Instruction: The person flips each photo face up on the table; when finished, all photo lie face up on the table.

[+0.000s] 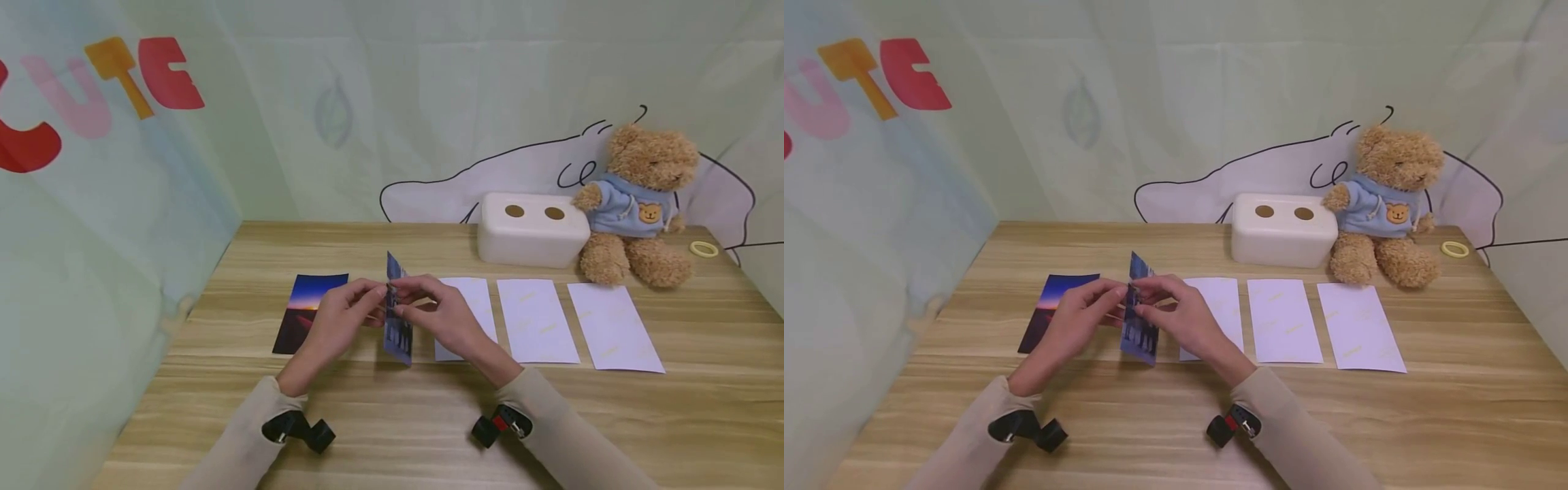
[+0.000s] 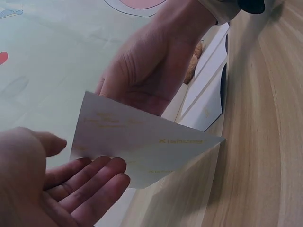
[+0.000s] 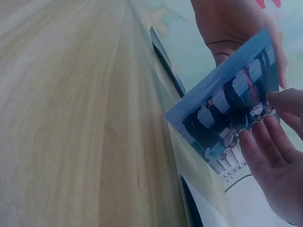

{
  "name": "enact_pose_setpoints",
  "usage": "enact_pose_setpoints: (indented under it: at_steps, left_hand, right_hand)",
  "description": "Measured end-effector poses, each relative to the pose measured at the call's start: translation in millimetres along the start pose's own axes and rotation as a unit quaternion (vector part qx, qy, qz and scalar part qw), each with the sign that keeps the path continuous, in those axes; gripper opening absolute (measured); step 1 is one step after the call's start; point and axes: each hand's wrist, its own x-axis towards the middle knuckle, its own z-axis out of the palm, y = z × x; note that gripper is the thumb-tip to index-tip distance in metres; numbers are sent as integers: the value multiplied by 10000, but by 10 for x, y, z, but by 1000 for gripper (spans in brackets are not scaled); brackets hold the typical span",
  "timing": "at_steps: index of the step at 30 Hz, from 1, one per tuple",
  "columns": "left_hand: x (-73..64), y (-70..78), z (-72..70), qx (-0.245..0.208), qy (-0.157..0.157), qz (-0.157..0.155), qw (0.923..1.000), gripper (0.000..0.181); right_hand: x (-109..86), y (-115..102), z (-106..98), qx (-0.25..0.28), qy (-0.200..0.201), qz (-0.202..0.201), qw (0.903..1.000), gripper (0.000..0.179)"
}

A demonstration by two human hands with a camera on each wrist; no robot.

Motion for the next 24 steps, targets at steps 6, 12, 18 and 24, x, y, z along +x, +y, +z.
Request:
enact_pose_setpoints:
  at_steps: [6,12,18,24]
  left_hand:
    - [8,-7,-16,-79,-53,-110,9999,28]
    - [14,-6,-31,283,109,-110,9995,25]
    - [29,6,-44,443,459,-229,9977,23]
    - [45,42,-74,433,778,-399,9952,23]
  right_hand:
    - [-2,-3,-4,-49,-48,-172,9998,37]
    - [5,-9,-5,-236,17,-247,9994,36]
    - [22,-23,-28,-476,432,-98,9979,32]
    - [28,-18,-71,-681,982,71,9928,30]
